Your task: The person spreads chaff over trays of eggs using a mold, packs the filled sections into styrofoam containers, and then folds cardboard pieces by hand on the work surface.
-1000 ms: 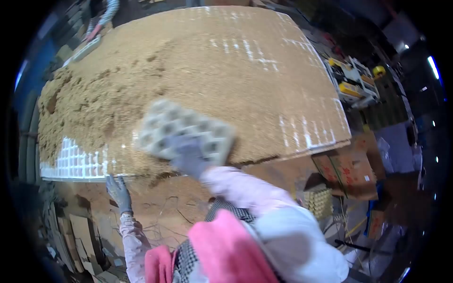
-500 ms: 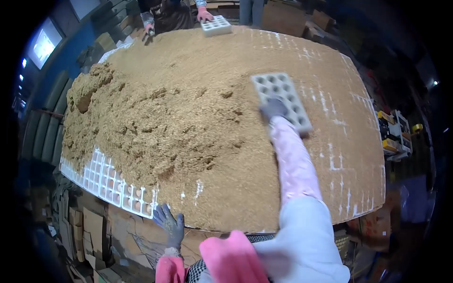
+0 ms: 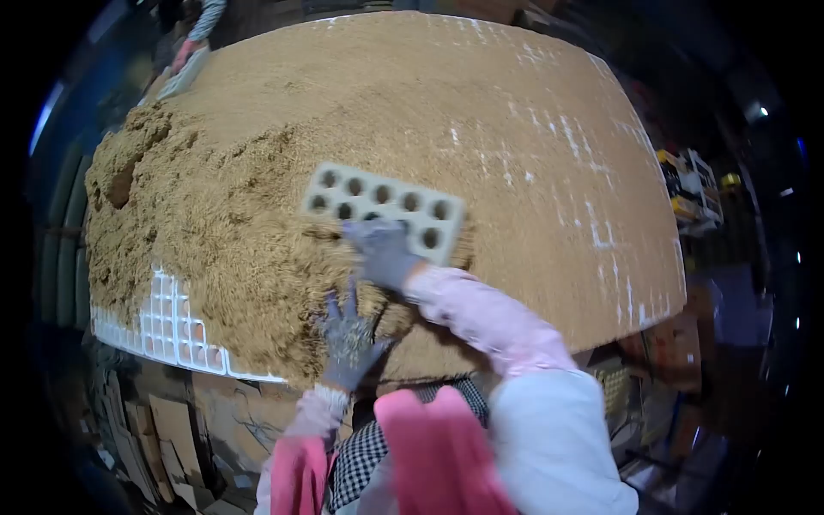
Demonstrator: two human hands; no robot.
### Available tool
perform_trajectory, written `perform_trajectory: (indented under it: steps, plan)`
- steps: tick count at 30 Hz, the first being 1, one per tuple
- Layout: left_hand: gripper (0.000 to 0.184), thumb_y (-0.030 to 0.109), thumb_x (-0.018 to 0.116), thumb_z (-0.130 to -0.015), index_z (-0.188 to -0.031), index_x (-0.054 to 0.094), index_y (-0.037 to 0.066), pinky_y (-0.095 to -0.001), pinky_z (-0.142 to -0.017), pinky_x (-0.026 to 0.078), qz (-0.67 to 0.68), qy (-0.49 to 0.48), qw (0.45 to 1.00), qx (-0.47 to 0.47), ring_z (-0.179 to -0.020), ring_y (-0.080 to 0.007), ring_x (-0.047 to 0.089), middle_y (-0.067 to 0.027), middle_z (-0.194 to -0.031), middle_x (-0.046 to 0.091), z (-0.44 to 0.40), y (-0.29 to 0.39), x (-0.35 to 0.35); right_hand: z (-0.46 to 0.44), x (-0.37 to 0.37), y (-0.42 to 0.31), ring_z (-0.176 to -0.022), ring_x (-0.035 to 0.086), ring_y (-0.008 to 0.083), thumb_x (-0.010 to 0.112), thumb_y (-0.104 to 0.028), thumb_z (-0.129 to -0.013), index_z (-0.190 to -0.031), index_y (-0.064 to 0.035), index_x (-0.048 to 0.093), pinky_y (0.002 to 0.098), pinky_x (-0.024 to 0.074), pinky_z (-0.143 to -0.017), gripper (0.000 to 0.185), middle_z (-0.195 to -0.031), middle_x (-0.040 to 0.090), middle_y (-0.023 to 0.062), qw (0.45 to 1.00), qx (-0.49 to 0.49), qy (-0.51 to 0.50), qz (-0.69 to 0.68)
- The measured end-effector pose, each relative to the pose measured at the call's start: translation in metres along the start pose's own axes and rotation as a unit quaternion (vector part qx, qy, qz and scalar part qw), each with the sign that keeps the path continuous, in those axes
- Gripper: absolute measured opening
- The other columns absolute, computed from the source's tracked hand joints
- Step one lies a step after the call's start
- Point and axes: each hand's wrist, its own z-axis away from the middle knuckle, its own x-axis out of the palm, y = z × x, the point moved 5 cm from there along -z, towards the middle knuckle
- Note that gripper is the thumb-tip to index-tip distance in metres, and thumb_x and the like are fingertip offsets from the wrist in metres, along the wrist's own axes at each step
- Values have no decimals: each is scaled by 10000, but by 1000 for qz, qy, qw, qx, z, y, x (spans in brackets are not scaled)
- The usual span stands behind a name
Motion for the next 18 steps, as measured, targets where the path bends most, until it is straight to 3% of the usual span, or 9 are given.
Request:
perform_trajectory:
  steps: [2, 5, 7, 12, 13, 15, 16, 17, 18]
  plan:
    - [708, 478, 775, -674, -1296, 571, 209, -683, -1093, 88, -37, -28, 997, 66, -1384, -505, 175, -166, -1560, 200, 7, -26, 1, 85, 14, 47, -1295, 416, 342, 580, -424, -817, -1511, -186, 243, 618, 255, -1048, 807, -1347, 497, 143, 995, 97, 27, 14]
    - [579, 339, 751, -704, -1244, 599, 196, -611, -1141, 118, -54, 22, 992, 113, -1397, -442, 223, -155, -1529, 278, 36, -106, -12, 199, 9, 134, -1108, 569, 362, 651, -370, -770, -1425, -67, 405, 431, 469, -907, 762, -1244, 567, 198, 944, 242, 219, 41]
    - [594, 346, 704, -758, -1309, 551, 187, -600, -1149, 112, -80, 18, 993, 88, -1413, -402, 228, -150, -1512, 321, 51, -167, -42, 251, 23, 168, -1133, 561, 352, 650, -361, -800, -1445, -34, 347, 420, 455, -938, 784, -1256, 557, 264, 846, 521, 79, -82]
    - [550, 416, 494, -929, -1430, 429, 198, -536, -1169, 105, -318, 27, 934, -157, -1412, -342, 272, -197, -1479, 371, 106, -377, -125, 107, 113, 31, -998, 631, 319, 522, -327, -876, -1396, -9, 381, 409, 477, -923, 626, -1168, 616, 219, 965, 255, 55, 30]
    - [547, 415, 472, -948, -1447, 405, 200, -518, -1171, 118, -328, -29, 909, -255, -1417, -336, 263, -213, -1472, 374, 124, -407, -147, 78, 63, -50, -944, 651, 312, 528, -301, -869, -1318, -2, 474, 421, 504, -877, 542, -1101, 636, 222, 927, 346, -1, -146]
    - [580, 390, 483, -973, -1453, 366, 86, -475, -1117, 281, -234, 76, 899, -363, -1389, -395, 286, -238, -1481, 334, 168, -485, -157, -3, 81, -160, -919, 664, 318, 547, -245, -824, -1268, 52, 506, 445, 525, -807, 535, -1019, 662, 212, 987, 126, 91, 37]
    - [601, 406, 456, -984, -1460, 336, 59, -468, -1123, 276, -83, 177, 922, -334, -1395, -385, 276, -233, -1497, 303, 185, -489, -160, -10, 24, -218, -957, 658, 321, 547, -185, -824, -1233, 81, 545, 482, 525, -780, 488, -1027, 673, 194, 975, 168, 33, -140]
    - [624, 422, 428, -996, -1468, 307, 32, -460, -1129, 271, 70, 269, 914, -295, -1402, -376, 266, -228, -1514, 272, 193, -492, -167, -34, 29, -266, -1007, 642, 331, 531, -158, -848, -1198, 49, 603, 518, 519, -752, 413, -1073, 671, 183, 934, 237, 207, -170]
    - [638, 430, 416, -999, -1474, 283, 26, -458, -1135, 262, 116, 306, 911, -250, -1407, -364, 254, -215, -1525, 248, 192, -468, -171, -38, 1, -314, -1034, 631, 325, 502, -176, -884, -1297, -2, 549, 552, 503, -751, 450, -1176, 640, 163, 986, -32, -133, -91]
